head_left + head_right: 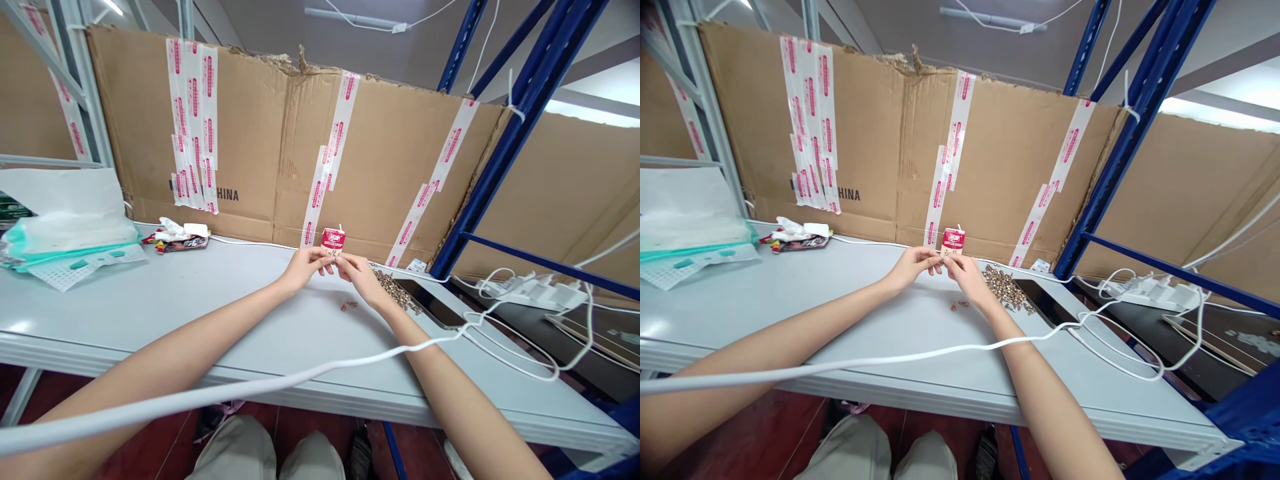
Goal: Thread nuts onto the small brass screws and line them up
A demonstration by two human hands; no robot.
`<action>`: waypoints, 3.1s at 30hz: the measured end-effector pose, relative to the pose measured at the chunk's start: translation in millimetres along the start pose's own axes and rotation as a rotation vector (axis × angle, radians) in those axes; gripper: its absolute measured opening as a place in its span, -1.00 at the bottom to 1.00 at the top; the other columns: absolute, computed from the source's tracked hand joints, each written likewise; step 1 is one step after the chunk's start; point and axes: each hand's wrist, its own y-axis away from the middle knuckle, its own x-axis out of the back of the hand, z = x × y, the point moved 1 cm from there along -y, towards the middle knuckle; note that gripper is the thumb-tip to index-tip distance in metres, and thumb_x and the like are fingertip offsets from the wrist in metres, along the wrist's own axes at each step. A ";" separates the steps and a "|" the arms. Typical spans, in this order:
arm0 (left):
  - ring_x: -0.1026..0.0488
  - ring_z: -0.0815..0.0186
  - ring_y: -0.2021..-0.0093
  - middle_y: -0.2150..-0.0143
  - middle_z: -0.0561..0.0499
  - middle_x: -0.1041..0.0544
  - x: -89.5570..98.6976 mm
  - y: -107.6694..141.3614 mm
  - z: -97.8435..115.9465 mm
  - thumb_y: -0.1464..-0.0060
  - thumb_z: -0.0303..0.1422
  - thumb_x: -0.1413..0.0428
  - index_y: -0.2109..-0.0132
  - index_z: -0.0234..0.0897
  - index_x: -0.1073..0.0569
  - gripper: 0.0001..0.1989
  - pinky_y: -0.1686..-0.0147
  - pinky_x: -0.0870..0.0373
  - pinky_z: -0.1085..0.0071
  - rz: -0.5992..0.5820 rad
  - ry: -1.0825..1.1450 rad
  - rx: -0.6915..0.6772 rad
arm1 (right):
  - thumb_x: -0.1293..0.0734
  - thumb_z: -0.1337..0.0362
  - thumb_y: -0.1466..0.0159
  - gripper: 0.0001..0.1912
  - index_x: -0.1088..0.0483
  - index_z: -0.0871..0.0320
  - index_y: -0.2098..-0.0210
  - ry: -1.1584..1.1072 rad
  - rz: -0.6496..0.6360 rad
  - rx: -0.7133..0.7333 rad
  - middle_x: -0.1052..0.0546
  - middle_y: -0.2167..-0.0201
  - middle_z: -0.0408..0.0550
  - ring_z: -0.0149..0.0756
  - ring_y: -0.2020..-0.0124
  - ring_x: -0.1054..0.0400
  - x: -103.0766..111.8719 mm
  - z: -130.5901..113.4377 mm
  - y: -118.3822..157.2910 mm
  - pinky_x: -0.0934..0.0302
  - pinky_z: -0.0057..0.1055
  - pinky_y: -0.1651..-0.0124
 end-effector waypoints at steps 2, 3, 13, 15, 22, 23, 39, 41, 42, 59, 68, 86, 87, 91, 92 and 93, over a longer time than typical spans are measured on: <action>-0.38 0.36 0.48 0.50 -0.05 -0.48 0.2 0.1 0.8 0.04 -0.18 -0.13 0.38 -0.40 -0.46 -0.70 0.43 -0.30 0.42 0.018 0.011 0.008 | -0.07 0.03 -0.26 -0.59 -0.17 0.18 0.57 0.018 0.007 0.007 -0.16 0.64 -0.20 -0.45 0.57 0.00 -0.1 -0.1 -0.5 0.11 -0.47 0.47; -0.39 0.35 0.46 0.49 -0.07 -0.49 0.3 0.2 1.1 0.05 -0.19 -0.14 0.38 -0.41 -0.46 -0.71 0.42 -0.31 0.42 0.025 0.009 0.008 | -0.07 0.03 -0.26 -0.59 -0.17 0.18 0.57 0.032 0.012 0.010 -0.16 0.64 -0.19 -0.45 0.56 -0.01 -0.3 -0.4 -0.7 0.11 -0.47 0.46; -0.41 0.36 0.41 0.39 -0.09 -0.52 -1.2 2.4 1.8 -0.05 -0.08 0.01 0.25 -0.36 -0.45 -0.61 0.44 -0.28 0.48 -0.052 -0.087 0.112 | -0.05 0.03 -0.28 -0.57 -0.19 0.18 0.57 0.171 0.083 0.041 -0.18 0.64 -0.19 -0.44 0.56 -0.03 -0.2 -2.5 0.9 0.10 -0.46 0.45; -0.40 0.36 0.44 0.41 -0.10 -0.51 -0.5 2.5 1.5 -0.01 -0.06 -0.02 0.29 -0.37 -0.45 -0.60 0.49 -0.29 0.49 -0.097 -0.074 0.138 | -0.05 0.04 -0.28 -0.56 -0.21 0.18 0.58 0.216 0.064 0.059 -0.20 0.65 -0.19 -0.44 0.57 -0.03 0.5 -2.0 1.0 0.11 -0.46 0.45; -0.39 0.39 0.52 0.45 -0.10 -0.52 3.1 2.5 5.1 0.12 -0.25 -0.17 0.38 -0.39 -0.49 -0.76 0.49 -0.37 0.44 -0.038 -0.064 0.156 | -0.04 0.10 -0.29 -0.61 -0.20 0.18 0.56 0.208 0.008 0.069 -0.21 0.63 -0.19 -0.43 0.54 -0.05 0.3 -3.1 1.6 0.09 -0.47 0.43; -0.39 0.39 0.53 0.45 -0.10 -0.52 3.0 2.9 6.0 0.14 -0.28 -0.18 0.38 -0.40 -0.50 -0.78 0.49 -0.37 0.43 -0.014 -0.074 0.157 | -0.05 0.12 -0.29 -0.62 -0.20 0.17 0.55 0.197 0.001 0.066 -0.21 0.62 -0.19 -0.43 0.54 -0.05 -0.2 -3.5 1.7 0.10 -0.47 0.43; -0.42 0.31 0.40 0.35 -0.15 -0.53 7.0 1.0 8.9 -0.01 -0.04 -0.02 0.29 -0.37 -0.50 -0.57 0.49 -0.35 0.46 -0.181 -0.086 0.202 | -0.05 0.11 -0.28 -0.64 -0.25 0.18 0.50 0.163 0.063 0.060 -0.27 0.58 -0.17 -0.41 0.51 -0.10 0.9 -3.3 0.2 0.06 -0.46 0.42; -0.41 0.33 0.41 0.35 -0.15 -0.52 8.9 0.4 9.3 0.03 -0.02 -0.06 0.31 -0.37 -0.50 -0.55 0.49 -0.37 0.45 -0.192 -0.034 0.227 | -0.04 0.11 -0.29 -0.62 -0.26 0.18 0.51 0.192 0.048 0.077 -0.30 0.58 -0.16 -0.41 0.52 -0.12 1.4 -3.4 0.6 0.05 -0.46 0.41; -0.41 0.33 0.42 0.36 -0.15 -0.52 9.7 0.4 9.9 0.05 -0.02 -0.08 0.32 -0.37 -0.50 -0.56 0.48 -0.38 0.44 -0.194 -0.024 0.241 | -0.04 0.11 -0.30 -0.62 -0.26 0.17 0.51 0.214 0.038 0.080 -0.32 0.58 -0.16 -0.41 0.52 -0.12 1.2 -3.2 0.8 0.05 -0.46 0.41; -0.37 0.40 0.46 0.40 -0.11 -0.54 19.6 2.7 20.0 0.15 -0.25 -0.23 0.34 -0.39 -0.55 -0.73 0.40 -0.38 0.43 -0.224 -0.191 0.376 | 0.04 0.08 -0.33 -0.50 -0.34 0.18 0.49 0.393 -0.062 0.028 -0.33 0.59 -0.16 -0.42 0.55 -0.10 -6.7 1.5 2.1 0.13 -0.48 0.44; -0.44 0.25 0.36 0.41 -0.02 -0.56 4.9 7.4 12.7 0.04 -0.30 -0.14 0.33 -0.22 -0.56 -0.86 0.35 -0.25 0.39 0.019 -0.972 0.021 | 0.01 0.10 -0.33 -0.56 -0.40 0.16 0.33 0.473 -0.089 -0.070 -0.41 0.52 -0.10 -0.37 0.50 -0.17 -13.2 12.3 0.6 0.13 -0.48 0.43; -0.44 0.34 0.30 0.24 -0.15 -0.55 26.6 5.3 12.4 0.19 -0.14 -0.24 0.27 -0.33 -0.55 -0.63 0.25 -0.35 0.39 -0.275 -0.002 0.544 | 0.00 0.13 -0.32 -0.58 -0.25 0.18 0.53 0.454 -0.016 0.085 -0.28 0.63 -0.16 -0.45 0.58 -0.03 -9.6 2.4 0.5 0.15 -0.50 0.47; -0.44 0.35 0.31 0.23 -0.15 -0.55 26.2 5.7 12.6 0.20 -0.15 -0.25 0.29 -0.33 -0.55 -0.65 0.24 -0.35 0.39 -0.279 0.011 0.565 | 0.00 0.12 -0.32 -0.58 -0.23 0.18 0.54 0.412 -0.032 0.092 -0.25 0.63 -0.18 -0.46 0.58 -0.02 -9.5 2.9 0.3 0.14 -0.51 0.47; -0.42 0.41 0.38 0.24 -0.13 -0.55 25.9 6.3 14.1 0.19 -0.17 -0.25 0.32 -0.35 -0.56 -0.67 0.26 -0.34 0.42 -0.271 0.006 0.560 | -0.02 0.12 -0.31 -0.59 -0.17 0.19 0.58 0.321 -0.064 0.088 -0.15 0.66 -0.22 -0.48 0.59 0.03 -7.7 1.9 -0.3 0.15 -0.51 0.49; -0.41 0.42 0.38 0.25 -0.13 -0.55 26.4 6.1 14.3 0.18 -0.17 -0.24 0.31 -0.35 -0.55 -0.67 0.27 -0.35 0.42 -0.262 -0.008 0.546 | -0.03 0.12 -0.30 -0.59 -0.16 0.19 0.59 0.312 -0.067 0.085 -0.14 0.66 -0.22 -0.48 0.59 0.03 -7.4 1.3 -0.3 0.15 -0.51 0.49; -0.41 0.42 0.39 0.26 -0.13 -0.55 26.9 5.7 14.4 0.18 -0.18 -0.24 0.31 -0.35 -0.55 -0.67 0.27 -0.35 0.42 -0.252 -0.029 0.530 | -0.03 0.12 -0.30 -0.59 -0.16 0.19 0.59 0.307 -0.069 0.082 -0.13 0.66 -0.22 -0.49 0.58 0.04 -7.3 0.8 -0.3 0.16 -0.51 0.49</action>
